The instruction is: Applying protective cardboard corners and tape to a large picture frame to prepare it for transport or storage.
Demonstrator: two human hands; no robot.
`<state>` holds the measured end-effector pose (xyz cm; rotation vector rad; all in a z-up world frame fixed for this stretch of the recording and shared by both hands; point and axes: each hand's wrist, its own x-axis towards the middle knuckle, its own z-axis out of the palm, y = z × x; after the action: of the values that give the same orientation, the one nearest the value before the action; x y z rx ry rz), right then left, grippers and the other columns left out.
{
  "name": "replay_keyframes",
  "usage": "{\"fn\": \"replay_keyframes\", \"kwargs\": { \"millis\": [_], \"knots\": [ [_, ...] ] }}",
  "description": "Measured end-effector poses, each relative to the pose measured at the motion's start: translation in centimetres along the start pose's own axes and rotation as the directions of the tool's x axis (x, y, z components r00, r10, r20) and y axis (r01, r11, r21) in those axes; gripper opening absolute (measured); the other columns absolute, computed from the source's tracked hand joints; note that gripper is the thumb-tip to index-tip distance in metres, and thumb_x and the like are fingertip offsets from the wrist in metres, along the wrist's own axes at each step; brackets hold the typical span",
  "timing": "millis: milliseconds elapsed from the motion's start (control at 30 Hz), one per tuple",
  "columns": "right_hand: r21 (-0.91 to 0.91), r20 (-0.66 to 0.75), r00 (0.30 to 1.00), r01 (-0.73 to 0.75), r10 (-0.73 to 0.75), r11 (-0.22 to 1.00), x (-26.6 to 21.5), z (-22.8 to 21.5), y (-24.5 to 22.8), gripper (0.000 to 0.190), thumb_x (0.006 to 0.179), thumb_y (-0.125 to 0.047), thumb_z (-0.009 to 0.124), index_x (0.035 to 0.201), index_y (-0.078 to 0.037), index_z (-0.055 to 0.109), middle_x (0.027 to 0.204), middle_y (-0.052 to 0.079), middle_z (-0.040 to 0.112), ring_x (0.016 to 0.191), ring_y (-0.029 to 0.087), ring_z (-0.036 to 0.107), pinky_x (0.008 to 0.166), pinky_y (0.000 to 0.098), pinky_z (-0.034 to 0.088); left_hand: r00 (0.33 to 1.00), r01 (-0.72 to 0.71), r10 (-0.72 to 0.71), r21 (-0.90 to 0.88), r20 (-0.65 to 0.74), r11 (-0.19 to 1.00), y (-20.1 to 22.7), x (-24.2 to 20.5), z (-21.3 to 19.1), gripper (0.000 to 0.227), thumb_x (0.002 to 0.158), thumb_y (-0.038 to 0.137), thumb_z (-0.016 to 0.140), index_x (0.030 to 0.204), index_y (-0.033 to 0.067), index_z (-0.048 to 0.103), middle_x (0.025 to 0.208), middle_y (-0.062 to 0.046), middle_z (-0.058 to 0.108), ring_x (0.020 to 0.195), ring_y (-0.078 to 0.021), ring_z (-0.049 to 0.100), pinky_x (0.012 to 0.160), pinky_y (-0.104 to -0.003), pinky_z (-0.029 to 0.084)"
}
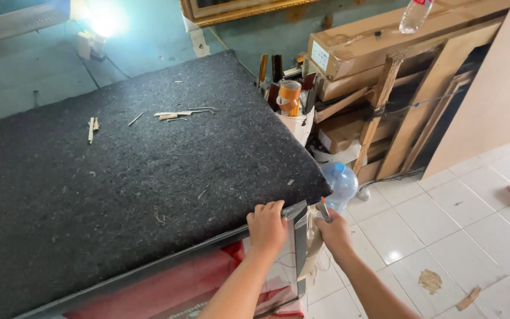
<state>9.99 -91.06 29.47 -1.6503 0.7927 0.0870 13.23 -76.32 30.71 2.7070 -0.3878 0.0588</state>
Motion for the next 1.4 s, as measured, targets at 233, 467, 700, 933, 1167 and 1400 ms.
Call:
{"fn": "replay_keyframes", "kwargs": {
  "millis": [233, 467, 700, 933, 1167, 1400],
  "knots": [
    [-0.414, 0.021, 0.983, 0.176, -0.184, 0.893, 6.5, -0.1, 4.4, 0.024, 0.064, -0.042, 0.064, 0.086, -0.033, 0.067, 0.058, 0.002, 0.056, 0.067, 0.022, 0.060, 0.068, 0.0324, 0.047, 0.988, -0.074, 0.093, 0.149, -0.124, 0.986, 0.3, 1.1, 2.7, 0.015, 0.070, 0.013, 0.068, 0.082, 0.0204, 0.062, 0.081, 0.005, 0.055, 0.089, -0.0156, 0.045, 0.080, -0.035, 0.036],
    [-0.311, 0.375, 0.872, 0.439, -0.316, 0.843, 7.6, -3.5, 8.4, 0.023, 0.072, -0.024, 0.069, 0.060, -0.012, 0.053, 0.052, -0.001, 0.037, 0.052, 0.011, 0.034, 0.051, 0.0240, 0.030, 0.977, -0.180, 0.205, 0.305, -0.053, 0.935, 1.0, -2.0, 2.6, 0.018, 0.071, 0.002, 0.058, 0.058, 0.0134, 0.061, 0.077, -0.001, 0.044, 0.076, -0.0237, 0.040, 0.063, -0.037, 0.035],
    [0.146, 0.409, 0.907, 0.037, -0.094, 0.989, 7.2, -6.3, 5.3, 0.026, 0.078, -0.020, 0.056, 0.096, -0.007, 0.068, 0.052, 0.001, 0.029, 0.046, 0.013, 0.025, 0.042, 0.0255, 0.020, 0.998, 0.000, 0.008, 0.123, -0.069, 0.992, 3.2, -1.0, 1.8, 0.024, 0.071, 0.041, 0.066, 0.074, 0.0171, 0.065, 0.103, -0.005, 0.050, 0.095, -0.0278, 0.042, 0.078, -0.047, 0.034],
    [0.542, 0.523, 0.837, -0.473, 0.162, 0.695, 5.8, -6.0, 2.8, 0.012, 0.080, -0.023, 0.050, 0.091, -0.019, 0.047, 0.049, -0.007, 0.030, 0.044, 0.008, 0.027, 0.045, 0.0213, 0.023, 0.991, -0.014, 0.032, 0.140, -0.131, 0.990, 3.5, 1.3, 5.1, 0.047, 0.067, 0.027, 0.074, 0.108, 0.0151, 0.053, 0.098, -0.004, 0.056, 0.091, -0.0254, 0.050, 0.078, -0.043, 0.038],
    [0.498, 0.445, 0.840, -0.520, 0.310, 0.694, 4.6, -6.0, 2.4, 0.016, 0.078, -0.023, 0.053, 0.093, -0.018, 0.052, 0.052, -0.007, 0.031, 0.047, 0.008, 0.023, 0.047, 0.0207, 0.018, 0.914, 0.224, -0.165, 0.121, -0.369, 0.967, 4.3, 2.6, 7.7, 0.044, 0.052, 0.048, 0.083, 0.073, 0.0175, 0.060, 0.071, 0.001, 0.054, 0.071, -0.0222, 0.048, 0.058, -0.036, 0.039],
    [0.525, 0.480, 0.831, -0.529, 0.281, 0.667, 5.3, -6.2, 4.8, 0.010, 0.079, -0.020, 0.052, 0.089, -0.016, 0.054, 0.052, -0.006, 0.031, 0.047, 0.010, 0.026, 0.046, 0.0203, 0.021, 0.894, 0.140, -0.077, 0.111, -0.442, 0.984, 4.3, 2.2, 6.9, 0.044, 0.062, 0.058, 0.069, 0.071, 0.0147, 0.067, 0.066, 0.004, 0.057, 0.064, -0.0205, 0.049, 0.050, -0.034, 0.038]
  ]
}}
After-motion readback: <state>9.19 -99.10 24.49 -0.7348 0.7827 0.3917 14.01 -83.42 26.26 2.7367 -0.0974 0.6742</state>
